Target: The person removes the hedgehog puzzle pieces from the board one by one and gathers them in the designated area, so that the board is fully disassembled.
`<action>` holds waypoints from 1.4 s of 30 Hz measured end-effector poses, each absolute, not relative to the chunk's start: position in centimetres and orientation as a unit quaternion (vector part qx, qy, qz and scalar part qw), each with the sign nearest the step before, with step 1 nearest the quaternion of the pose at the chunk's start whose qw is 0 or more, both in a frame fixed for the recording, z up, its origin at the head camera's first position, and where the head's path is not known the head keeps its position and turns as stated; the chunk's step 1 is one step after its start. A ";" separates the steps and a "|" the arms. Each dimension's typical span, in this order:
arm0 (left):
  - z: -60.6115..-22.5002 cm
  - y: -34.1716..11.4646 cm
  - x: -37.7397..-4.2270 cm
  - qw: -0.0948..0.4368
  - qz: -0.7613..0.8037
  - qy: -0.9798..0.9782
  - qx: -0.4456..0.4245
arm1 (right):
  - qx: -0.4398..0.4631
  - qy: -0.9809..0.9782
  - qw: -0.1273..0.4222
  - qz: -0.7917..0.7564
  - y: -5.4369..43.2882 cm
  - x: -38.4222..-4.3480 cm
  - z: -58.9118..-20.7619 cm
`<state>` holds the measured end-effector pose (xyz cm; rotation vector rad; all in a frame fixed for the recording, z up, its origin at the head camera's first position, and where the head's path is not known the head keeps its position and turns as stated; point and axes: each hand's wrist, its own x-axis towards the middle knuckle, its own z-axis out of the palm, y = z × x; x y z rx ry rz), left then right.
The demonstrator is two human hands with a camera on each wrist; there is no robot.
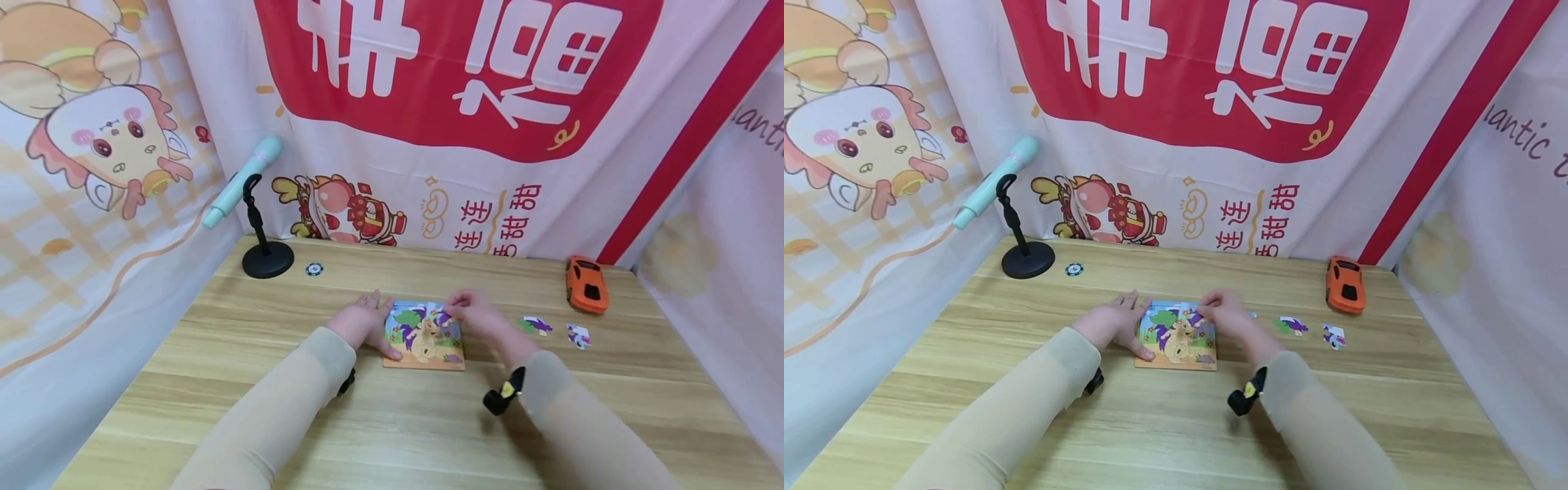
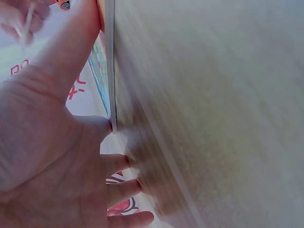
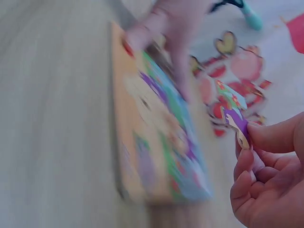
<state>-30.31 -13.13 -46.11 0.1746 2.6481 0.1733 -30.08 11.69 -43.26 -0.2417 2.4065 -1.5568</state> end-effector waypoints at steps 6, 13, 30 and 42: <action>-42.0 -12.5 -27.6 0.240 0.076 0.966 0.052 | -0.112 0.852 0.130 -0.494 17.6 -29.7 -42.6; -42.3 -12.6 -27.6 0.238 0.086 0.966 0.049 | -0.072 0.899 0.179 -0.394 20.8 -28.5 -44.6; -45.1 -13.1 -29.5 0.253 0.068 0.964 0.053 | -0.049 0.914 0.156 -0.372 20.4 -28.4 -45.3; -45.0 -12.7 -29.5 0.245 0.060 0.966 0.057 | -0.149 0.896 0.126 -0.399 12.5 -29.0 -43.6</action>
